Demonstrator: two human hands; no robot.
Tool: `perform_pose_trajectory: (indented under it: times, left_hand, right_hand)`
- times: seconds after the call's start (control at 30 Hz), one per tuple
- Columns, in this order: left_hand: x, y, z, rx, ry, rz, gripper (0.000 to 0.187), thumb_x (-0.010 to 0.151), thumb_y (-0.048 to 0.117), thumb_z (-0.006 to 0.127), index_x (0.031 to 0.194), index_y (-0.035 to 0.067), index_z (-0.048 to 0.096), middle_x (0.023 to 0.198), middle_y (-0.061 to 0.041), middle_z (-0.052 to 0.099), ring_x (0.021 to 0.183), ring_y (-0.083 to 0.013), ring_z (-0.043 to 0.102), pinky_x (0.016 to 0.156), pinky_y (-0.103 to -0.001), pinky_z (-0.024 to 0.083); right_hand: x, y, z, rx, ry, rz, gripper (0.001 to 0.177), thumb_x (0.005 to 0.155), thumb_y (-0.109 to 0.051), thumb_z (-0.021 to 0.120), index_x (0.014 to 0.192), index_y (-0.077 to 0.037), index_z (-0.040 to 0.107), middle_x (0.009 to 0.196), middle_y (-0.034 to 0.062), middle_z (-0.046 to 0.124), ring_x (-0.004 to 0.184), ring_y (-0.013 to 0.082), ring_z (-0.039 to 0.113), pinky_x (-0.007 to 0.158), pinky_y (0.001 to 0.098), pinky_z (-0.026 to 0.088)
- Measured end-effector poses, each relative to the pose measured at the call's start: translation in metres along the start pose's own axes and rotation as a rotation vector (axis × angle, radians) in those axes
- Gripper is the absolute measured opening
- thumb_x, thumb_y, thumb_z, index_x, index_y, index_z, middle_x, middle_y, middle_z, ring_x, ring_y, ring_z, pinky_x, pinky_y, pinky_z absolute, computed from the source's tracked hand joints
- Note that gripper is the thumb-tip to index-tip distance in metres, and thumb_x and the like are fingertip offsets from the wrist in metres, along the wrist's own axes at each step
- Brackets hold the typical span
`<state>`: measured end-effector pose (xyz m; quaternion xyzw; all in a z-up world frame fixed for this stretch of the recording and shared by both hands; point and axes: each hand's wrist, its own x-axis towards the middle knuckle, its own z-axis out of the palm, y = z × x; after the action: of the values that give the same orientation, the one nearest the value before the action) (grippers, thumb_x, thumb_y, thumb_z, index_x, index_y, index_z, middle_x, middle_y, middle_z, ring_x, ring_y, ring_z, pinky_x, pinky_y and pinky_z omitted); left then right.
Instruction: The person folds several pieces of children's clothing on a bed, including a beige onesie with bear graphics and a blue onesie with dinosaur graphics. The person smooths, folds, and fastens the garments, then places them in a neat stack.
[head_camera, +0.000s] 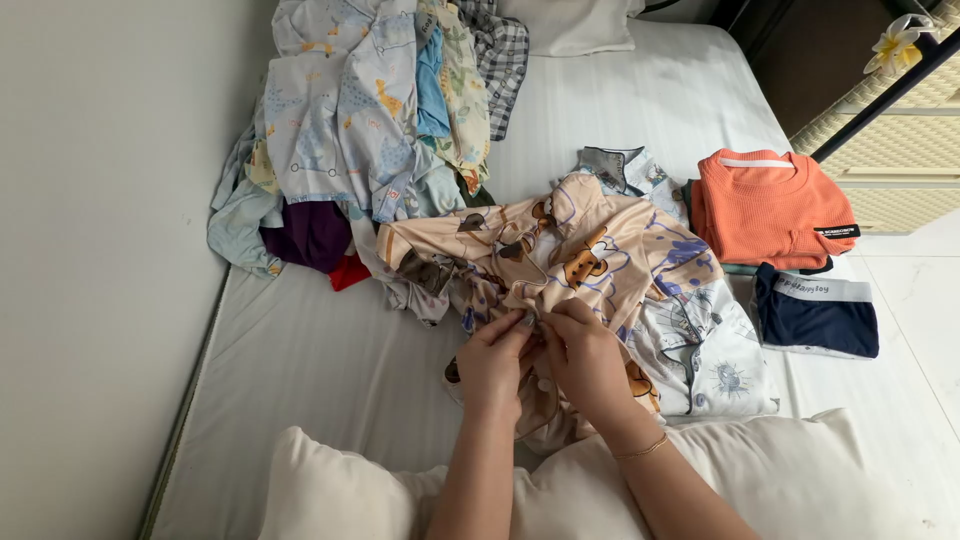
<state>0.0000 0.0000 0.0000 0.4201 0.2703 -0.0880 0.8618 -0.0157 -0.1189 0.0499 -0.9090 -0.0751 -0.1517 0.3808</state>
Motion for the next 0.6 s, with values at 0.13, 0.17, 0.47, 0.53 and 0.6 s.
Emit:
perform_pose_trajectory:
  times: [0.13,0.17,0.47,0.53,0.6]
  left_hand:
    - [-0.009,0.002,0.007,0.179,0.034,0.156,0.022,0.091,0.003,0.069,0.112,-0.001,0.076,0.1,-0.01,0.078,0.084,-0.0154,0.074,0.075,-0.029,0.062]
    - [-0.011,0.003,0.008,0.249,0.044,0.215,0.02,0.091,0.003,0.069,0.11,-0.001,0.076,0.097,-0.01,0.077,0.082,-0.014,0.073,0.073,-0.029,0.061]
    - [-0.022,0.014,0.017,0.545,0.118,0.421,0.014,0.094,0.01,0.069,0.107,0.005,0.07,0.097,-0.006,0.072,0.082,-0.016,0.069,0.075,-0.033,0.057]
    - [-0.024,0.02,0.02,0.695,0.197,0.621,0.016,0.091,0.008,0.068,0.107,0.006,0.068,0.104,-0.009,0.067,0.089,-0.0209,0.068,0.08,-0.035,0.056]
    - [-0.026,0.025,0.024,0.761,0.238,0.878,0.019,0.088,0.005,0.067,0.108,0.005,0.065,0.113,-0.015,0.058,0.099,-0.0271,0.065,0.083,-0.038,0.055]
  right_hand:
    - [-0.004,0.022,0.01,0.047,0.073,0.051,0.016,0.092,-0.005,0.065,0.104,0.001,0.073,0.1,0.0164,0.073,0.088,0.0335,0.071,0.077,0.0381,0.056]
    - [-0.004,0.028,0.012,0.061,0.083,0.064,0.017,0.092,-0.004,0.064,0.105,0.001,0.073,0.099,0.016,0.074,0.087,0.0309,0.072,0.077,0.0363,0.056]
    - [0.004,0.048,0.007,0.801,-0.196,0.462,0.031,0.094,-0.004,0.063,0.125,-0.005,0.066,0.091,0.0044,0.069,0.08,0.0093,0.064,0.069,0.0249,0.053]
    - [0.008,0.05,0.002,0.686,-0.272,0.472,0.038,0.089,-0.006,0.069,0.127,-0.007,0.066,0.089,0.0057,0.069,0.077,0.0114,0.064,0.066,0.0271,0.053]
    - [0.009,0.057,-0.005,0.472,-0.327,0.564,0.041,0.084,-0.013,0.075,0.124,-0.009,0.068,0.09,0.0071,0.074,0.077,0.0144,0.066,0.068,0.0301,0.054]
